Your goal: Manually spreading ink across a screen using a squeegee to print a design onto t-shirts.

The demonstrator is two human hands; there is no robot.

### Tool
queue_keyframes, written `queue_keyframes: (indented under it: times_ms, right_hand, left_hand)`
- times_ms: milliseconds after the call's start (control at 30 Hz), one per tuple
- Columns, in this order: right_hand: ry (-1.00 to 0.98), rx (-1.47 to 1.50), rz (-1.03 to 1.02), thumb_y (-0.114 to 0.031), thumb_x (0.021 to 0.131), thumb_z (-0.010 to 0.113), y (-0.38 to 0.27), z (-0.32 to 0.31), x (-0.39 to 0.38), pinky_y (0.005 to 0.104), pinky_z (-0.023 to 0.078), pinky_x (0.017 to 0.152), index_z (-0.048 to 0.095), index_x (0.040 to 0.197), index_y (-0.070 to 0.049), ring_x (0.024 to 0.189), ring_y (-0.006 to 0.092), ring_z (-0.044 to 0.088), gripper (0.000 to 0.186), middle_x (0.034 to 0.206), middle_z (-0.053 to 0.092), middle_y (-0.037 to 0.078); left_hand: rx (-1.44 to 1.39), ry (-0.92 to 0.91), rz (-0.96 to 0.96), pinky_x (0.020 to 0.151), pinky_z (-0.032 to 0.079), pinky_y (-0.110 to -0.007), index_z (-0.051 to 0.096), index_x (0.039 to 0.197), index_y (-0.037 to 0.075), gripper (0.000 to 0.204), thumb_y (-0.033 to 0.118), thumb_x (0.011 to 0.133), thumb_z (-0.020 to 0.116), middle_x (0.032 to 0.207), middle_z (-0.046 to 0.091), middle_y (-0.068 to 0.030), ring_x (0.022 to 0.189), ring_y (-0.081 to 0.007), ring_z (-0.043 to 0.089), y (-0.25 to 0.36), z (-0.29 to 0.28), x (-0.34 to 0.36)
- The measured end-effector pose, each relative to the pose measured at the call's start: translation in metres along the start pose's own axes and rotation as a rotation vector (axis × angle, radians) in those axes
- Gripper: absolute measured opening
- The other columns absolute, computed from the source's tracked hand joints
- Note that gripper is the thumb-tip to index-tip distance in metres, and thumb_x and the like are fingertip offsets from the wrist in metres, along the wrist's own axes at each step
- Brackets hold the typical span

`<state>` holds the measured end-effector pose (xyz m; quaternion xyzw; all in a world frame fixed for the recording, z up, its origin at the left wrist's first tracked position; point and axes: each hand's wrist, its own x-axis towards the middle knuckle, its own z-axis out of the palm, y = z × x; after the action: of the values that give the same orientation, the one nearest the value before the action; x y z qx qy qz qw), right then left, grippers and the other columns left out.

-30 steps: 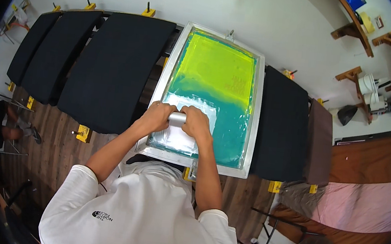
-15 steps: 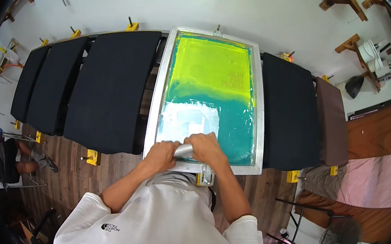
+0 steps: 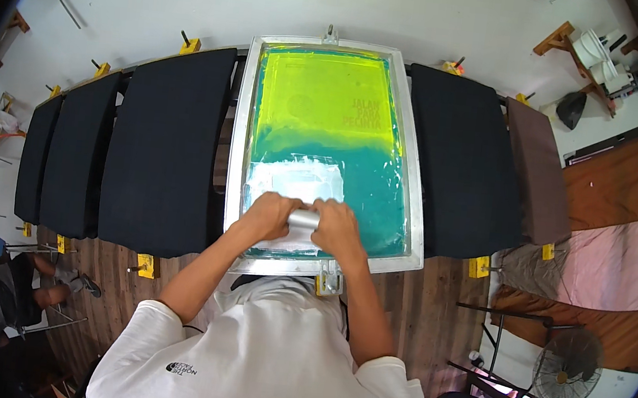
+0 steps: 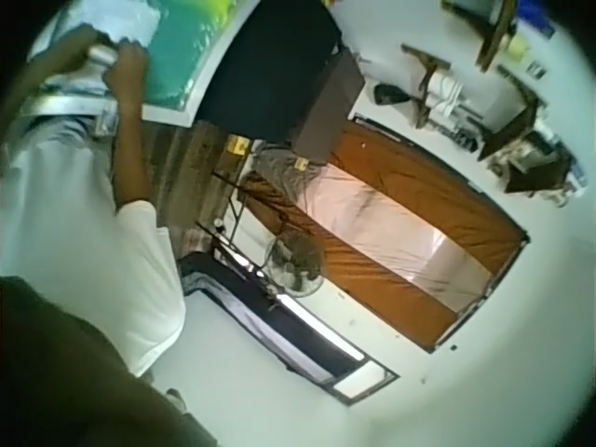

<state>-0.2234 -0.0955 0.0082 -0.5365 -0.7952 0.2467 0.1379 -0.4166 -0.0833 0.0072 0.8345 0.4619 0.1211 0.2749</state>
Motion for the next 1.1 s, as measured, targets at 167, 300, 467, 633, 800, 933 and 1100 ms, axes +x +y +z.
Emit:
queue_keyframes:
  times_ms: [167,300,467,633,800,933,1100]
  right_hand:
    - [-0.062,-0.003,0.099,0.0,0.064,0.064,-0.034,0.008,-0.046,0.0488,0.051,0.081,0.067,0.103,-0.006,0.089,0.0419,0.062,0.039,0.093,0.065,0.02]
    - [-0.301,0.002,0.092,-0.002,0.067,0.064,-0.036,-0.011,-0.018,0.0471,0.052,0.082,0.066,0.104,-0.007,0.092,0.0386,0.065,0.038,0.093,0.067,0.017]
    - [-0.17,-0.151,0.002,-0.002,0.07,0.066,-0.024,-0.013,0.045,0.0479,0.051,0.08,0.065,0.101,-0.008,0.094,0.0375,0.063,0.032,0.097,0.066,0.016]
    - [0.016,-0.009,-0.146,0.006,0.062,0.066,-0.025,0.015,-0.006,0.0454,0.049,0.086,0.059,0.11,-0.005,0.099,0.0391,0.057,0.05,0.107,0.061,0.015]
    - [-0.063,-0.025,-0.09,0.006,0.062,0.065,-0.04,0.009,-0.057,0.0456,0.049,0.088,0.06,0.112,-0.004,0.099,0.0388,0.057,0.051,0.106,0.061,0.016]
    - [-0.192,-0.066,-0.12,0.001,0.068,0.064,-0.04,-0.005,-0.026,0.0483,0.051,0.08,0.066,0.105,-0.009,0.095,0.0372,0.063,0.038,0.097,0.065,0.015]
    - [-0.126,-0.178,-0.094,-0.001,0.071,0.065,-0.025,-0.005,0.05,0.0476,0.051,0.083,0.064,0.104,-0.009,0.098,0.0376,0.061,0.034,0.101,0.064,0.016]
  left_hand:
    - [-0.08,-0.12,0.031,0.074,0.056,-0.043,0.073,0.104,0.009,0.044,0.003,0.061,0.069,0.081,0.071,-0.0188,0.075,-0.0366,0.068,0.013,0.001,-0.04]
    - [-0.12,-0.188,-0.09,0.079,0.055,-0.045,0.073,0.105,0.008,0.045,0.001,0.062,0.066,0.083,0.07,-0.0221,0.078,-0.04,0.067,0.015,-0.022,-0.036]
    - [-0.05,0.188,-0.121,0.085,0.052,-0.043,0.072,0.108,0.009,0.047,-0.006,0.066,0.059,0.092,0.071,-0.0184,0.089,-0.0377,0.066,-0.005,-0.023,-0.011]
    - [-0.09,0.3,-0.101,0.097,0.045,-0.047,0.065,0.119,0.001,0.057,-0.011,0.063,0.062,0.119,0.063,-0.0217,0.105,-0.0393,0.06,0.002,0.026,-0.053]
    - [-0.104,0.278,-0.142,0.104,0.04,-0.048,0.063,0.123,0.003,0.06,-0.01,0.064,0.063,0.13,0.058,-0.0203,0.119,-0.0352,0.055,0.045,0.039,-0.095]
    - [-0.159,0.054,-0.191,0.097,0.046,-0.046,0.071,0.111,0.011,0.048,-0.002,0.065,0.066,0.092,0.073,-0.0126,0.091,-0.0316,0.069,0.023,0.01,-0.072]
    - [-0.115,0.299,-0.154,0.084,0.053,-0.045,0.073,0.103,0.009,0.037,-0.002,0.07,0.062,0.09,0.071,-0.0178,0.083,-0.0386,0.068,-0.022,-0.006,-0.017]
